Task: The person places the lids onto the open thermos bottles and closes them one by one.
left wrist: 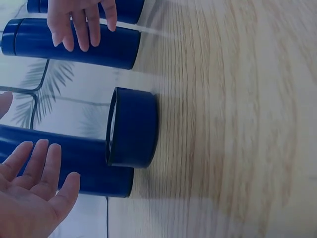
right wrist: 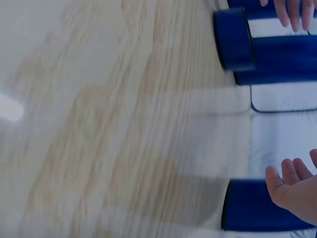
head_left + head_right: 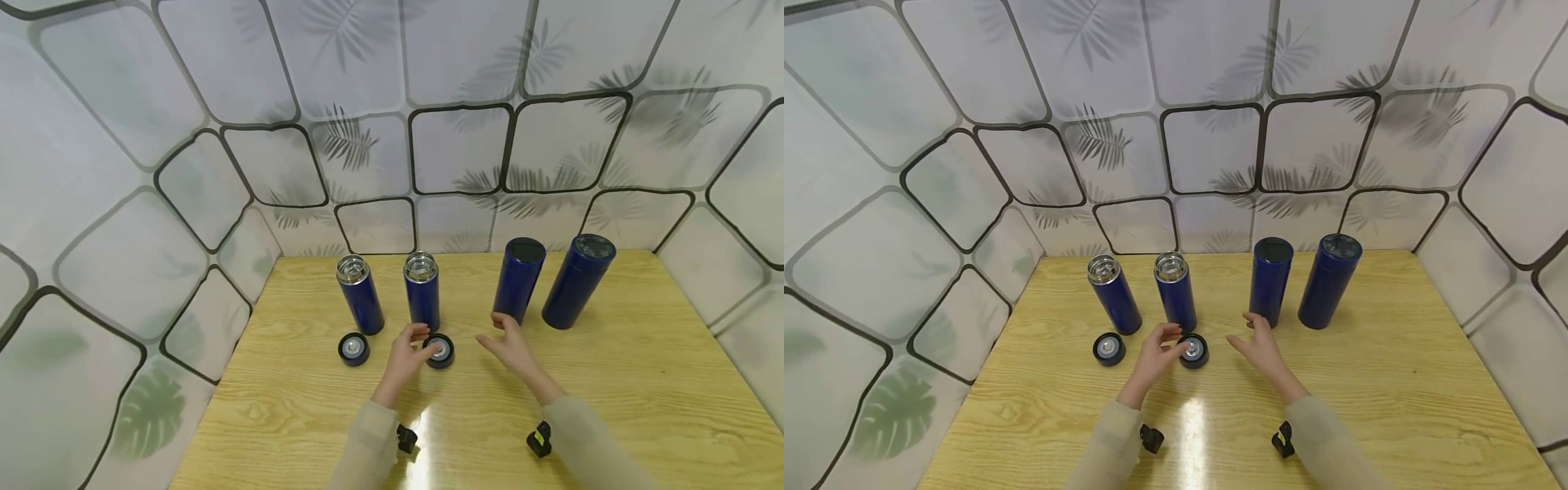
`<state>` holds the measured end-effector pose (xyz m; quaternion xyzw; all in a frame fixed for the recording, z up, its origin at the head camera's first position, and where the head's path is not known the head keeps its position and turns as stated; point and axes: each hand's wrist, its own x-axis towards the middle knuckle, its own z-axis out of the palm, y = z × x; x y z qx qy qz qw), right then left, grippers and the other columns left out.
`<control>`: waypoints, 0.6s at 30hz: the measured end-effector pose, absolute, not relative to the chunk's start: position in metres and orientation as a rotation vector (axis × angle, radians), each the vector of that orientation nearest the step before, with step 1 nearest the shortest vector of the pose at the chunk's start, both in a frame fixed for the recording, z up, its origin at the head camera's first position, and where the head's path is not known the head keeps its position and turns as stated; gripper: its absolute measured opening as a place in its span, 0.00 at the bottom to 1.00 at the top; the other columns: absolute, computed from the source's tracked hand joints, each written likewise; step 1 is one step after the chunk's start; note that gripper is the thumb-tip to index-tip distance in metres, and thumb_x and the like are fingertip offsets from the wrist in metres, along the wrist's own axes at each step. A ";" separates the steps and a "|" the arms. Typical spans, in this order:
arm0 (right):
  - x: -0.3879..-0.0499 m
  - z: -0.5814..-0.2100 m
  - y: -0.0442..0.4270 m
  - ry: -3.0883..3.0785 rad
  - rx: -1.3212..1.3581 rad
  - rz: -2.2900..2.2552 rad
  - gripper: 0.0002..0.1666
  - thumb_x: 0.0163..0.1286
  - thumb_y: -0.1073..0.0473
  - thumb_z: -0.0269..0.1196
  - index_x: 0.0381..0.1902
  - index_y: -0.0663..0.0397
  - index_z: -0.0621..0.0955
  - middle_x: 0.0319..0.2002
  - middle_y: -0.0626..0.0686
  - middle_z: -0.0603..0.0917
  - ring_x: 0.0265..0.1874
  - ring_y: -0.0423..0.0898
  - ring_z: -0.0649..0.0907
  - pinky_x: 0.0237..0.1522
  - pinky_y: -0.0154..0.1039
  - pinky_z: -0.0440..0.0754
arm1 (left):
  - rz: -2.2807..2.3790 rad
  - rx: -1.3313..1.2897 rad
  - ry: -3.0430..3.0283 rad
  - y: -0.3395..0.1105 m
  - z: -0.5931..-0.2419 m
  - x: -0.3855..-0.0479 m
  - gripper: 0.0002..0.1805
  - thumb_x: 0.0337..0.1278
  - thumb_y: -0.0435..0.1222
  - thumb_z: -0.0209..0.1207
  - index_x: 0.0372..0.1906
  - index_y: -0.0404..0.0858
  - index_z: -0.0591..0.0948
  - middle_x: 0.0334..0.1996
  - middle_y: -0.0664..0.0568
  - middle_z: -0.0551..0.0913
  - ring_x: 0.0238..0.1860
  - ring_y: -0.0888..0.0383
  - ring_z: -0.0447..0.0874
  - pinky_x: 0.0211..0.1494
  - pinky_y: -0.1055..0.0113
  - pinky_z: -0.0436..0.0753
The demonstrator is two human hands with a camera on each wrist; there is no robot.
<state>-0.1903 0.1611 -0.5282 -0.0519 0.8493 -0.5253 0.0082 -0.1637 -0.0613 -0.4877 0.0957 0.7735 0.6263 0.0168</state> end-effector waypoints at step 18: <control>-0.202 -0.548 0.101 2.635 -0.432 -1.338 0.47 0.46 0.55 0.71 0.56 0.77 0.62 0.52 0.70 0.68 0.51 0.62 0.69 0.50 0.52 0.66 | 2.035 0.213 2.446 -0.088 -0.499 -0.168 0.19 0.49 0.26 0.59 0.47 0.23 0.69 0.44 0.28 0.72 0.46 0.35 0.70 0.47 0.42 0.65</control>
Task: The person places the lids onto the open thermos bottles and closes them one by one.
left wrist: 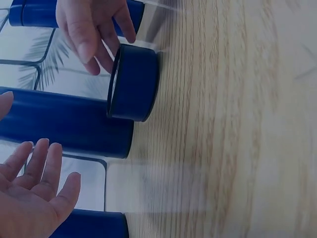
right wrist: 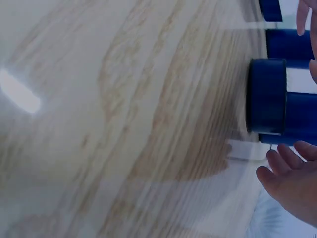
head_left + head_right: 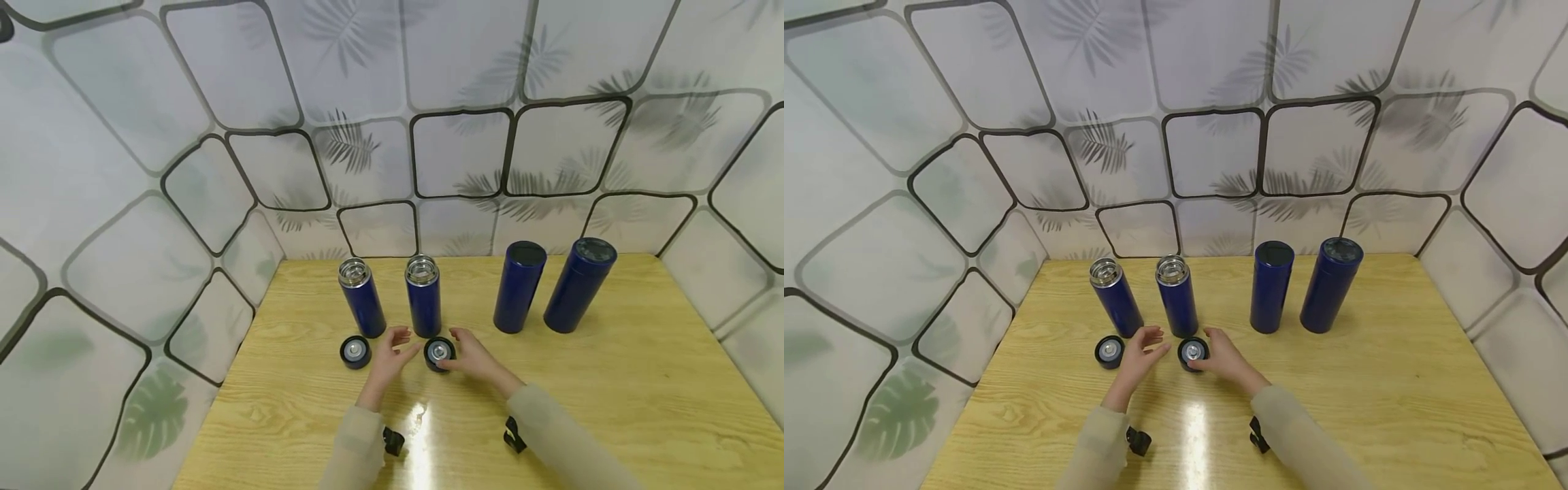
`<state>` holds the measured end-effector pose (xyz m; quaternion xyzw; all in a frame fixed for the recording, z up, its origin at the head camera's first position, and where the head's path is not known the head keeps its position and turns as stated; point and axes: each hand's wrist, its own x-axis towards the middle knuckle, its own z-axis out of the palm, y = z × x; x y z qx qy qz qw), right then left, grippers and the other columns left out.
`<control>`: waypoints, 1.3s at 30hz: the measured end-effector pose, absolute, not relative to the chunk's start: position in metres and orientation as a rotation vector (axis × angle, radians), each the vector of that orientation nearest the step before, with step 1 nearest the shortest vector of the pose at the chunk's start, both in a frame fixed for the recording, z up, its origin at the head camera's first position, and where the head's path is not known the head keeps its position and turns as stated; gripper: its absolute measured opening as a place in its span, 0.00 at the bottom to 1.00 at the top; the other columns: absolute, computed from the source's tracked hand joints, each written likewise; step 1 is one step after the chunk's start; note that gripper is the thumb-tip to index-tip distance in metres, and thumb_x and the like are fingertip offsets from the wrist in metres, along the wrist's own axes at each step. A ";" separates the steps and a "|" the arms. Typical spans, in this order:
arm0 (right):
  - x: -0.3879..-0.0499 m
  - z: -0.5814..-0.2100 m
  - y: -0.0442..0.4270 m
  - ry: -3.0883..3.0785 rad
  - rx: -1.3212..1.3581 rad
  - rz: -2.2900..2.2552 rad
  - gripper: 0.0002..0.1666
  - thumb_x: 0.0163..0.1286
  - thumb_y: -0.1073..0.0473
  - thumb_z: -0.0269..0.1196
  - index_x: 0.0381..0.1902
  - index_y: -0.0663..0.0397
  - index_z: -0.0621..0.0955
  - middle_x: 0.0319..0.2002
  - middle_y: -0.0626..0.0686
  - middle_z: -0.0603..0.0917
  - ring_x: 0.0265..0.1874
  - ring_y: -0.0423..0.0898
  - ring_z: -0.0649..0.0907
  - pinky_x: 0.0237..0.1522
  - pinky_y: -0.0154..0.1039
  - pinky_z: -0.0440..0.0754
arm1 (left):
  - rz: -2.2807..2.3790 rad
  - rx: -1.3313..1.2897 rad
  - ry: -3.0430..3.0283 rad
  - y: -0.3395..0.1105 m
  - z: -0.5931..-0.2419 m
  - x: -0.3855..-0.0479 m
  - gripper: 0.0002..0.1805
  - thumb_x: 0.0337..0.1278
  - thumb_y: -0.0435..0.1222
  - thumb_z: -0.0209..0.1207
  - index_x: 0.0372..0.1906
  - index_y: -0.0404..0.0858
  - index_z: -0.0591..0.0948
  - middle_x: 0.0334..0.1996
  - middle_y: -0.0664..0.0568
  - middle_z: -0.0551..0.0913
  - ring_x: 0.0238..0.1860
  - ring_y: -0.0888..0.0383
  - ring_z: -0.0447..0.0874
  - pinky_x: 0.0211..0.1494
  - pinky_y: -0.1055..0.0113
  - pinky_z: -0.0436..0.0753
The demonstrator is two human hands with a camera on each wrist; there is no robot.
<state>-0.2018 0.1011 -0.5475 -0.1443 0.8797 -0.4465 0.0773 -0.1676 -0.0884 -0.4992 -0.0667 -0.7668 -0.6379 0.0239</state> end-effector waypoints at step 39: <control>-0.191 -0.555 0.108 2.768 -0.459 -1.369 0.36 0.39 0.61 0.74 0.45 0.70 0.70 0.38 0.57 0.76 0.37 0.51 0.77 0.40 0.47 0.73 | -1.828 -0.095 -2.297 -0.076 -0.495 -0.220 0.33 0.46 0.39 0.64 0.56 0.28 0.64 0.53 0.36 0.68 0.55 0.44 0.64 0.52 0.47 0.66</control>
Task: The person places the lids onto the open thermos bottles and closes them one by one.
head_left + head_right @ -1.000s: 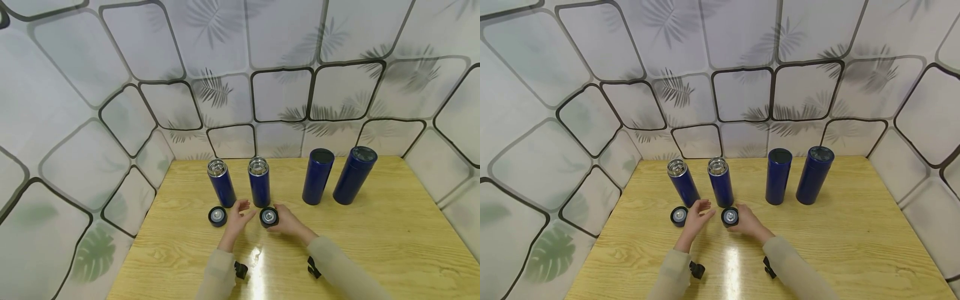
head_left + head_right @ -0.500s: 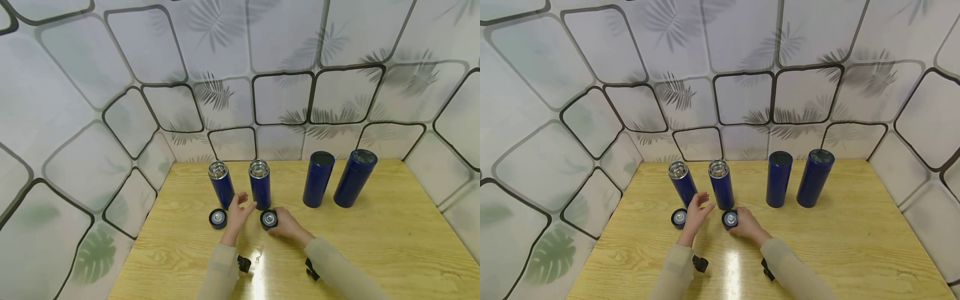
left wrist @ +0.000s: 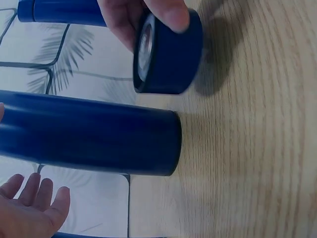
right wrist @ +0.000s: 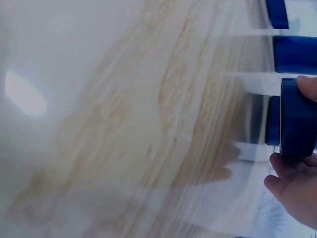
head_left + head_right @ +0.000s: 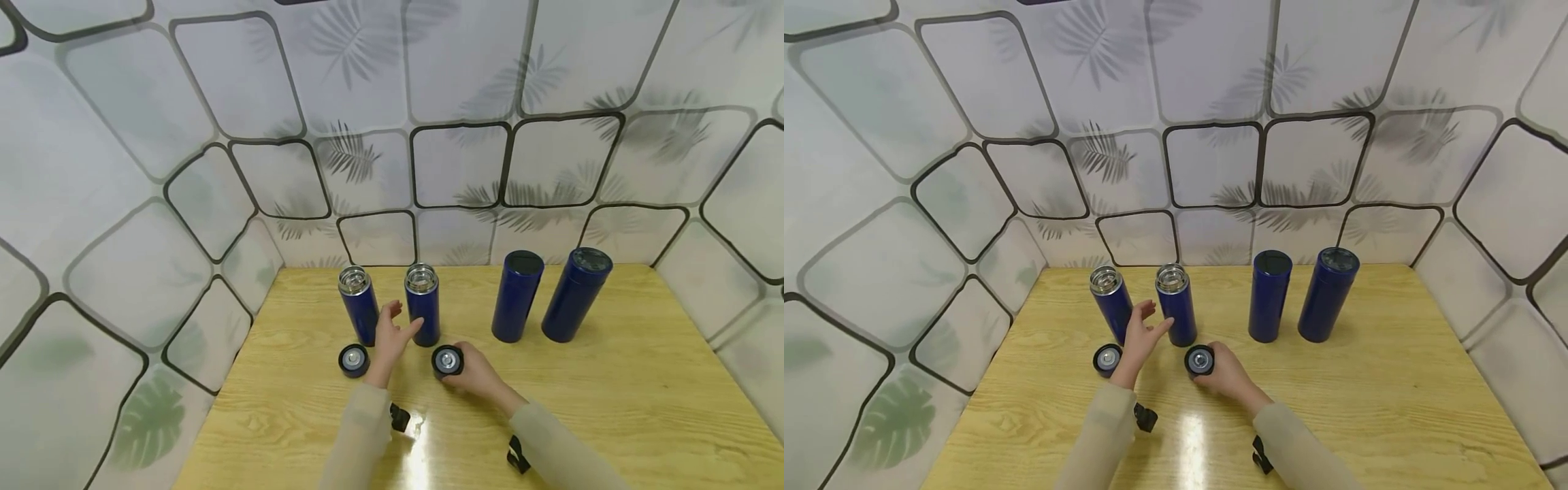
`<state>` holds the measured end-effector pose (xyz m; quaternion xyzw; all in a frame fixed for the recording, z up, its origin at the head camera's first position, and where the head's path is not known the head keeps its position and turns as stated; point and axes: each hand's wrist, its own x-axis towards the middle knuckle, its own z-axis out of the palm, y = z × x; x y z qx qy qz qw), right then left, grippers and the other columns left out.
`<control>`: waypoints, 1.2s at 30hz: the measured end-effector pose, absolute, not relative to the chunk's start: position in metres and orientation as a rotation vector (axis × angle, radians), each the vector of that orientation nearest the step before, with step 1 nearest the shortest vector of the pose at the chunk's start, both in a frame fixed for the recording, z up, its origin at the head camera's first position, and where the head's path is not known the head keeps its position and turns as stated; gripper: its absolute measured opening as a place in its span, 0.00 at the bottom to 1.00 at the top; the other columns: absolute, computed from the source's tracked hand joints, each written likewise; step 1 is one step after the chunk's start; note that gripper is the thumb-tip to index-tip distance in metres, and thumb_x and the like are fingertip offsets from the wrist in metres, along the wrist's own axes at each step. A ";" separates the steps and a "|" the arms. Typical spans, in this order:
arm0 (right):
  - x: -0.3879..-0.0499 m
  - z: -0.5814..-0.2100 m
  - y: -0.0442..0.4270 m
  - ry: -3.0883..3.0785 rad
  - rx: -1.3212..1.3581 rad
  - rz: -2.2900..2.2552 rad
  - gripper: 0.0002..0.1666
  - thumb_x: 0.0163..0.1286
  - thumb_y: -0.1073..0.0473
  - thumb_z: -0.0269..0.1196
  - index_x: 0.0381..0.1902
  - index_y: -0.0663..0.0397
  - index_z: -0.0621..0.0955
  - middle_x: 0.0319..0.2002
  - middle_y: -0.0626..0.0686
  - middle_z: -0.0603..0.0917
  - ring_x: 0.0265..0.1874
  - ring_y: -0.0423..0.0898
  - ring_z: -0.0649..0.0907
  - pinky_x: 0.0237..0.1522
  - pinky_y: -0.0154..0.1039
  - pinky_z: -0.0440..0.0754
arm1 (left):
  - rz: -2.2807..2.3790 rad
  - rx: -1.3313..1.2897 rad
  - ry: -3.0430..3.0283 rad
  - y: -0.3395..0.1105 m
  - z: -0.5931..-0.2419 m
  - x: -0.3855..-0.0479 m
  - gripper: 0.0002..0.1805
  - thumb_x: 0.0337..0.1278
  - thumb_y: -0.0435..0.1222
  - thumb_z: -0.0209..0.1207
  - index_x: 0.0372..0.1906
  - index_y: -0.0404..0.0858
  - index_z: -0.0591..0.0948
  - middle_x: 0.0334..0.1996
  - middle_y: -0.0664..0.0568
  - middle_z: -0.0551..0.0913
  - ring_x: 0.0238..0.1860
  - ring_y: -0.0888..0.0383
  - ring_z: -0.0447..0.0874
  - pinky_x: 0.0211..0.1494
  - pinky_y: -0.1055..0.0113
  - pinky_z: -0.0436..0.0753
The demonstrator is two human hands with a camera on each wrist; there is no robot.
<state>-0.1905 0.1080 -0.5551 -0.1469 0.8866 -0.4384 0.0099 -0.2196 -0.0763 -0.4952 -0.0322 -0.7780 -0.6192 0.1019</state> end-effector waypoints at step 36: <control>-0.154 -0.508 0.160 2.286 -0.010 -2.076 0.37 0.56 0.72 0.60 0.57 0.67 0.53 0.55 0.65 0.62 0.53 0.49 0.67 0.47 0.30 0.69 | -1.867 -0.093 -2.358 -0.049 -0.500 -0.251 0.35 0.41 0.45 0.66 0.55 0.36 0.65 0.50 0.45 0.72 0.51 0.50 0.71 0.52 0.54 0.68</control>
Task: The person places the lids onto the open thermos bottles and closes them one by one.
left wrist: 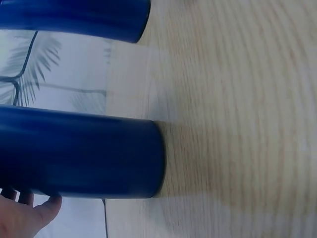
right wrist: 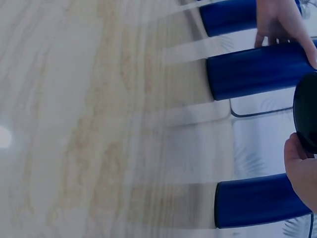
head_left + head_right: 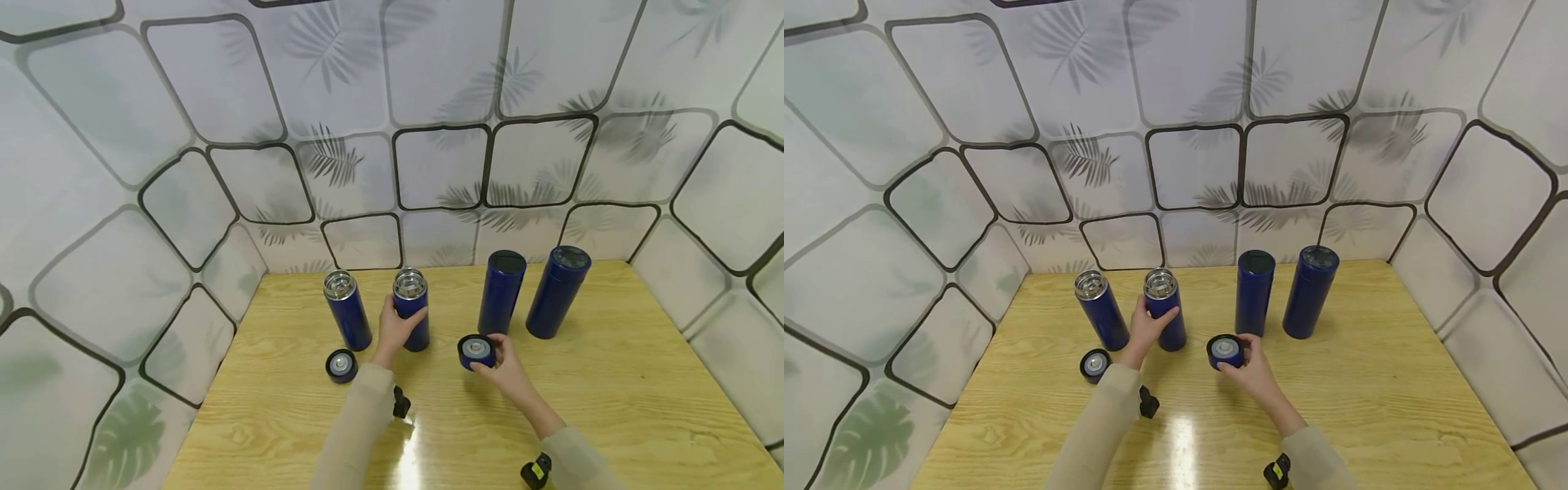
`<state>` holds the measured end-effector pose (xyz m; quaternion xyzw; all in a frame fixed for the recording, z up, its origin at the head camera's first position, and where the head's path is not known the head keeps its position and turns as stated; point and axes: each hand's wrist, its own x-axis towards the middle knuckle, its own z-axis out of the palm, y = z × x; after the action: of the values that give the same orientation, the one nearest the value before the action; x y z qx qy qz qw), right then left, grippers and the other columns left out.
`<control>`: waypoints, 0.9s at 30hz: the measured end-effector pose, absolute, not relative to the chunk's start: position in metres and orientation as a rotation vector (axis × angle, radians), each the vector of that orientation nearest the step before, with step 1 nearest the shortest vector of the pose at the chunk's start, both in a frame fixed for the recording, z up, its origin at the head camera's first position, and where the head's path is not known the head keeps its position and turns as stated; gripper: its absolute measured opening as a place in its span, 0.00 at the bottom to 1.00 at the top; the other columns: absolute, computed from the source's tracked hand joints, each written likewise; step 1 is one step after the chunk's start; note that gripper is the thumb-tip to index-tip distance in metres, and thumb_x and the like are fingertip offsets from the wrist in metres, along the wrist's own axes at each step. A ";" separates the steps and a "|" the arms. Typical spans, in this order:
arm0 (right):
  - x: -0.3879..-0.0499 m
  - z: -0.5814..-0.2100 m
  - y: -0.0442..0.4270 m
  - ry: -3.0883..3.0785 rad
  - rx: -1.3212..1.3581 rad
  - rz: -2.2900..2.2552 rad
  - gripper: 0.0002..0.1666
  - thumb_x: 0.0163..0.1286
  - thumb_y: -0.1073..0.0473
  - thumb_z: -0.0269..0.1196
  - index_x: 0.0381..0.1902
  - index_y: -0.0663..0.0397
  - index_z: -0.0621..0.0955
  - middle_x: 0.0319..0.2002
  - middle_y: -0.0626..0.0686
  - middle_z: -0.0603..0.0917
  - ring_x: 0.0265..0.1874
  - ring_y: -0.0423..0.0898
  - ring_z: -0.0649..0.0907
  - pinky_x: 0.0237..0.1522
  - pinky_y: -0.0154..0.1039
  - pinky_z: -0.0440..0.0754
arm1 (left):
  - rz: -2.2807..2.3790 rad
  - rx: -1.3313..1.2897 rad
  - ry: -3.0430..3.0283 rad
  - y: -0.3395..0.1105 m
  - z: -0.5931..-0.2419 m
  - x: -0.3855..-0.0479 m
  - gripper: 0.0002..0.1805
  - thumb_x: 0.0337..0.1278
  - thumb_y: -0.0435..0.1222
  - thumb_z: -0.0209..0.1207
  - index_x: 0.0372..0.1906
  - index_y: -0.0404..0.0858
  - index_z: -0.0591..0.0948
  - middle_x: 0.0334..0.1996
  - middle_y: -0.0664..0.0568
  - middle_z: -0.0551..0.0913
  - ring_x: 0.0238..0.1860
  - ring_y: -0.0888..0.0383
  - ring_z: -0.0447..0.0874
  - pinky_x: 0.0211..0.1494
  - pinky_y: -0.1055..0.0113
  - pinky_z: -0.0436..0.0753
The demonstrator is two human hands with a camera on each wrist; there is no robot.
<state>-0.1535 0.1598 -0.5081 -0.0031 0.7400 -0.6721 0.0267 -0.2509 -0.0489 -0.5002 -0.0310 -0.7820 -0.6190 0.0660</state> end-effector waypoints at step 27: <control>-0.163 -0.462 0.169 1.529 -0.392 -3.073 0.17 0.59 0.75 0.52 0.44 0.57 0.64 0.41 0.50 0.73 0.39 0.39 0.75 0.41 0.29 0.73 | -1.871 -0.419 -2.430 -0.018 -0.503 -0.191 0.33 0.41 0.41 0.67 0.54 0.35 0.67 0.47 0.49 0.73 0.49 0.55 0.71 0.50 0.55 0.71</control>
<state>-0.1633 0.1689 -0.4623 -0.1119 0.4371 -0.8787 -0.1560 -0.1913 -0.0180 -0.5033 -0.1353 -0.7849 -0.6042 0.0233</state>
